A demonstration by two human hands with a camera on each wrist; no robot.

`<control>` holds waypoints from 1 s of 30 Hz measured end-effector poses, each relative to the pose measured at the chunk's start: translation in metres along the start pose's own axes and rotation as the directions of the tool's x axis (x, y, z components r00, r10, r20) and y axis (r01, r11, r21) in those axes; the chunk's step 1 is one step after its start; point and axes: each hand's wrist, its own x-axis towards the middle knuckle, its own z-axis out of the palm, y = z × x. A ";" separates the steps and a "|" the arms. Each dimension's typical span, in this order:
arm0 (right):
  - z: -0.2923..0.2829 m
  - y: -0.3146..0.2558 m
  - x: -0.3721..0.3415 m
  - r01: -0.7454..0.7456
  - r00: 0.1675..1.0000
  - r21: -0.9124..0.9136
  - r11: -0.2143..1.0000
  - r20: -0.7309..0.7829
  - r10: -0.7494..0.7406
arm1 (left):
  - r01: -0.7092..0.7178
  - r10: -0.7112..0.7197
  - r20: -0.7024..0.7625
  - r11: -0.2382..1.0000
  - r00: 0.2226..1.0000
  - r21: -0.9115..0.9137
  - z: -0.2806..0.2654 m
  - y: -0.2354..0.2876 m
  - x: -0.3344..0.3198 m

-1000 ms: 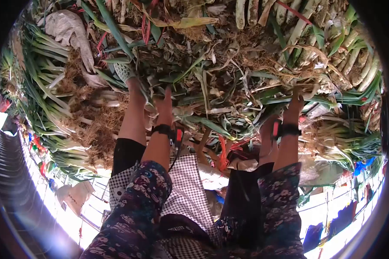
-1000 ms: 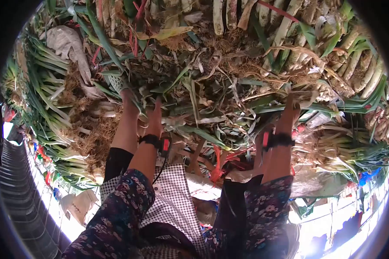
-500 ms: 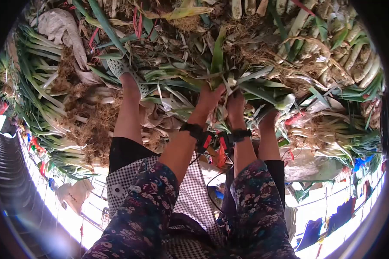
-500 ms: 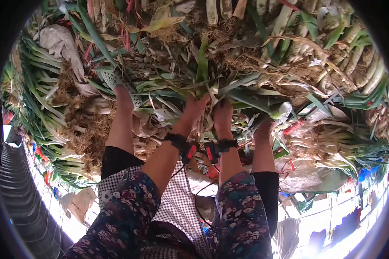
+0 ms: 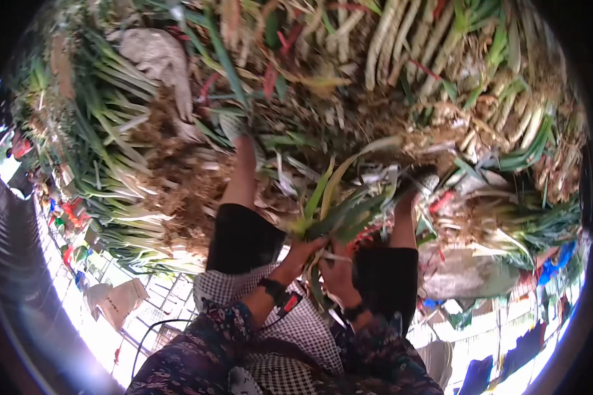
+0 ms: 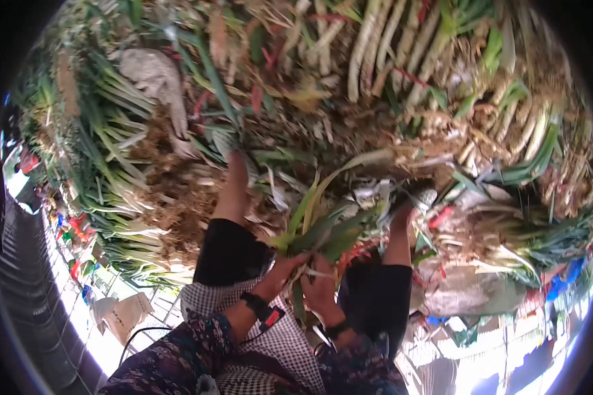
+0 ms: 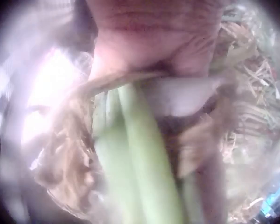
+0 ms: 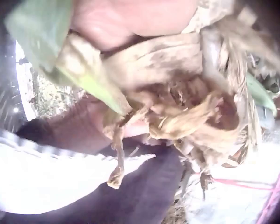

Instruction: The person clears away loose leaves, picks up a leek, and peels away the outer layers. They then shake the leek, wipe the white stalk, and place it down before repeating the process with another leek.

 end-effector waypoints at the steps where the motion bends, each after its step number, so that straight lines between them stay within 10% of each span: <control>1: -0.007 -0.018 -0.002 -0.189 0.982 0.192 0.963 0.047 0.184 | 0.070 -0.069 0.049 0.997 0.996 -0.019 0.001 0.017 -0.016; 8: -0.034 -0.131 0.058 0.008 0.995 0.121 0.993 -0.098 0.004 | -0.108 0.099 0.065 0.981 0.993 0.162 0.003 0.102 -0.039; 11: -0.045 -0.167 0.068 0.071 0.966 0.356 0.932 -0.258 0.024 | -0.413 0.409 0.057 0.902 0.911 0.126 -0.043 0.235 -0.025; 15: -0.047 -0.121 0.064 -0.072 0.981 0.364 0.929 -0.140 0.131 | -0.792 0.875 0.022 0.425 0.483 0.438 -0.092 0.541 -0.080; 18: -0.019 -0.065 0.052 -0.205 0.974 0.355 0.912 -0.020 0.227 | -0.727 1.000 0.021 -0.022 -0.010 0.686 -0.097 0.686 -0.154; 22: 0.005 -0.047 0.048 -0.310 0.948 0.361 0.879 0.055 0.312 | -0.237 0.961 0.174 -0.223 -0.213 0.945 -0.065 0.691 -0.094; 24: 0.002 -0.051 0.066 -0.120 0.986 -0.053 0.991 0.113 0.126 | -0.227 0.949 0.292 -0.312 -0.116 0.923 -0.028 0.655 -0.034; 26: -0.002 -0.061 0.072 -0.226 0.958 -0.072 0.971 0.166 0.235 | -0.409 0.905 0.420 -0.358 0.069 0.840 0.026 0.582 0.030; 28: 0.006 -0.044 0.058 0.384 0.913 -0.255 0.887 0.244 -0.326 | -0.595 0.782 0.599 -0.402 0.172 0.696 0.083 0.484 0.087; 30: 0.022 -0.021 0.032 0.094 0.811 -0.046 0.995 0.583 -0.049 | -0.524 0.655 0.741 -0.584 0.146 0.620 0.138 0.408 0.105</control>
